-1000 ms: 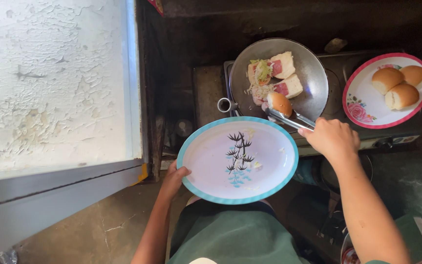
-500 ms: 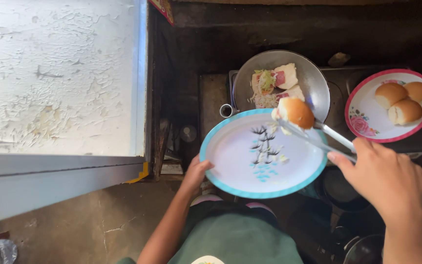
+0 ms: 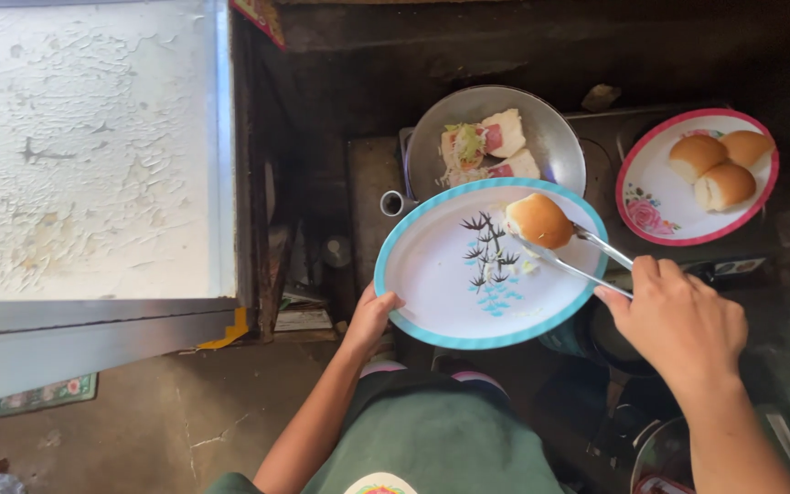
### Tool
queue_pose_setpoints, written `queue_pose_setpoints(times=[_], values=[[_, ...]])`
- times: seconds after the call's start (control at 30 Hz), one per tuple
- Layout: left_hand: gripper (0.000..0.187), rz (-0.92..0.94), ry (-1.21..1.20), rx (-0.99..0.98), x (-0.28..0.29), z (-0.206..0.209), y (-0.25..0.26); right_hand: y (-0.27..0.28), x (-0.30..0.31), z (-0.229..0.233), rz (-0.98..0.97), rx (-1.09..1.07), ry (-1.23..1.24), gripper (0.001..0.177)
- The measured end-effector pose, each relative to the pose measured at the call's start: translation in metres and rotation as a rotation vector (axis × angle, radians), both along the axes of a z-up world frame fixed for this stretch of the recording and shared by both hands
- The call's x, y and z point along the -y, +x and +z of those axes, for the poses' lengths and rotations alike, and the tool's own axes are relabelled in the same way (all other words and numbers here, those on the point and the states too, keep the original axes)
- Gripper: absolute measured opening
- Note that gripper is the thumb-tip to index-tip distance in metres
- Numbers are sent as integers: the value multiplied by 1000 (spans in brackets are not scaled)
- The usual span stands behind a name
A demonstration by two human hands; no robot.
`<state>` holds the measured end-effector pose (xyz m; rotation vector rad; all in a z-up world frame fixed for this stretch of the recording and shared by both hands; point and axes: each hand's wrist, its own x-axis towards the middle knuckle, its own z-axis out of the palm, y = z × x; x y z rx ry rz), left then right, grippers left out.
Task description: The person assembles sandwiches by spreading sauce on sliced bread in a pan, adding shredded cabbage, and placing buns on top. They then transfer the assembled sandwiches to a plate and wrap them individually in paper.
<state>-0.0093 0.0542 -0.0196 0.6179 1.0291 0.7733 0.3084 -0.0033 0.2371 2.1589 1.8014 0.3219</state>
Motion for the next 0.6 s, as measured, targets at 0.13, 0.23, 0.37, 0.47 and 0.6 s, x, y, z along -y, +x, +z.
queue_pose_setpoints(times=[0.13,0.23,0.37,0.47,0.6], values=[[44,36,67,43,4,-9,0,15,-1,1,-53,-7,-61,53],[44,50,54,21,6,-7,-1,25,-2,5,-75,-91,-100,59],[45,59,60,11,8,-11,-2,35,-4,30,-294,-142,-258,68],[46,54,103,-8,15,-25,-11,86,2,14,-369,-251,-220,74],[46,51,76,25,33,-32,-31,128,-28,-19,-417,-538,-57,67]])
